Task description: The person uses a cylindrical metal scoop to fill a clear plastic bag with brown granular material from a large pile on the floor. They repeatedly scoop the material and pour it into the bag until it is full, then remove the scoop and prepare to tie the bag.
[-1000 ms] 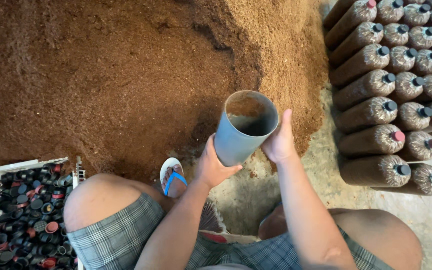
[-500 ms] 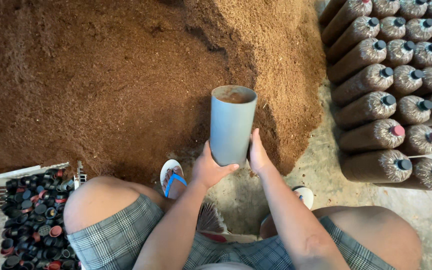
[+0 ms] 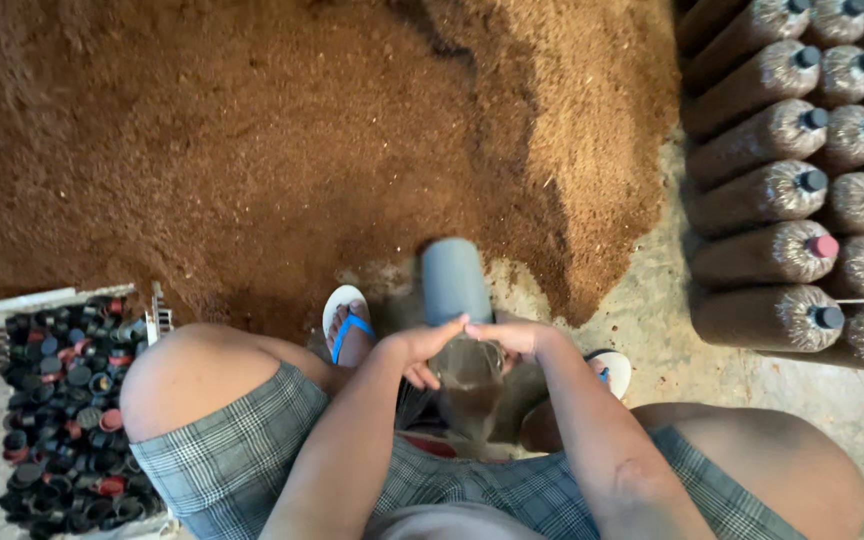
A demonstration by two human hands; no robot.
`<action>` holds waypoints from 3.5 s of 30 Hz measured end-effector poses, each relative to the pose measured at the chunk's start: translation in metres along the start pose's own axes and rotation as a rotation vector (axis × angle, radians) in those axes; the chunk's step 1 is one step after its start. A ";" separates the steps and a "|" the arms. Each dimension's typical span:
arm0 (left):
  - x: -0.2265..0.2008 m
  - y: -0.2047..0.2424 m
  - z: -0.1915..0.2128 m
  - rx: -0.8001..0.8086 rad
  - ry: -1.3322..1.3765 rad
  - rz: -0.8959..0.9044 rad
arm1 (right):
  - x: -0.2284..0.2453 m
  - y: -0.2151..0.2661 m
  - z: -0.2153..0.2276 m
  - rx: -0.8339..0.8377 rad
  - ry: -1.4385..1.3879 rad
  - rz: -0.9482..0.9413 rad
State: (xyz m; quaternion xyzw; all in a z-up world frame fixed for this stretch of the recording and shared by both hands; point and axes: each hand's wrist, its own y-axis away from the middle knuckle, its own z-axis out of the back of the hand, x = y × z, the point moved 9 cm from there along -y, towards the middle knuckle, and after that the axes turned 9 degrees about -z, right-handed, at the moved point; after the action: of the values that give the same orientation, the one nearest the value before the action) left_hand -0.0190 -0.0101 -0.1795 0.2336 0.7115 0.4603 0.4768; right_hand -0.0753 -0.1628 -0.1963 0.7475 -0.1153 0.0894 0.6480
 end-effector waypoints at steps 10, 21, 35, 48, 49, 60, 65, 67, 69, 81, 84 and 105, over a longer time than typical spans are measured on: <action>0.007 0.016 -0.009 0.157 -0.045 0.157 | -0.022 -0.017 -0.011 -0.018 -0.141 -0.030; -0.044 0.035 0.038 -0.261 -0.078 -0.106 | 0.078 0.073 -0.021 -0.275 0.289 0.108; -0.015 -0.043 0.053 -0.376 0.039 -0.133 | 0.059 -0.019 0.022 -0.357 0.155 0.145; -0.038 -0.018 0.074 -0.511 0.064 -0.269 | 0.090 -0.015 0.020 -0.300 -0.207 0.542; -0.044 -0.015 0.074 -0.516 0.054 -0.283 | 0.092 -0.009 0.022 -0.305 -0.211 0.558; -0.105 0.025 0.060 -0.451 0.028 -0.569 | 0.154 0.137 -0.021 -0.235 -0.437 0.799; -0.137 0.090 0.045 -0.480 -0.042 -0.704 | 0.128 0.074 0.028 -0.254 -0.651 0.787; -0.141 0.097 0.041 -0.509 -0.040 -0.769 | 0.127 0.063 0.037 -0.235 -0.738 0.796; -0.137 0.095 0.043 -0.600 -0.156 -0.761 | 0.125 0.062 0.046 -0.257 -0.860 0.826; -0.134 0.106 0.040 -0.697 -0.264 -0.763 | 0.122 0.078 0.062 -0.310 -0.844 1.031; -0.138 0.107 0.040 -0.695 -0.268 -0.770 | 0.127 0.116 0.064 -0.378 -0.808 1.036; -0.146 0.127 0.034 -0.593 -0.260 -0.716 | 0.119 0.072 0.049 -0.283 -0.737 0.945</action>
State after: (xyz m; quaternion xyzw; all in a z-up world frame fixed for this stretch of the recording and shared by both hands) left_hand 0.0613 -0.0484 -0.0043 -0.1164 0.5200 0.4172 0.7362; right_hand 0.0175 -0.2276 -0.1014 0.5041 -0.6611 0.0865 0.5490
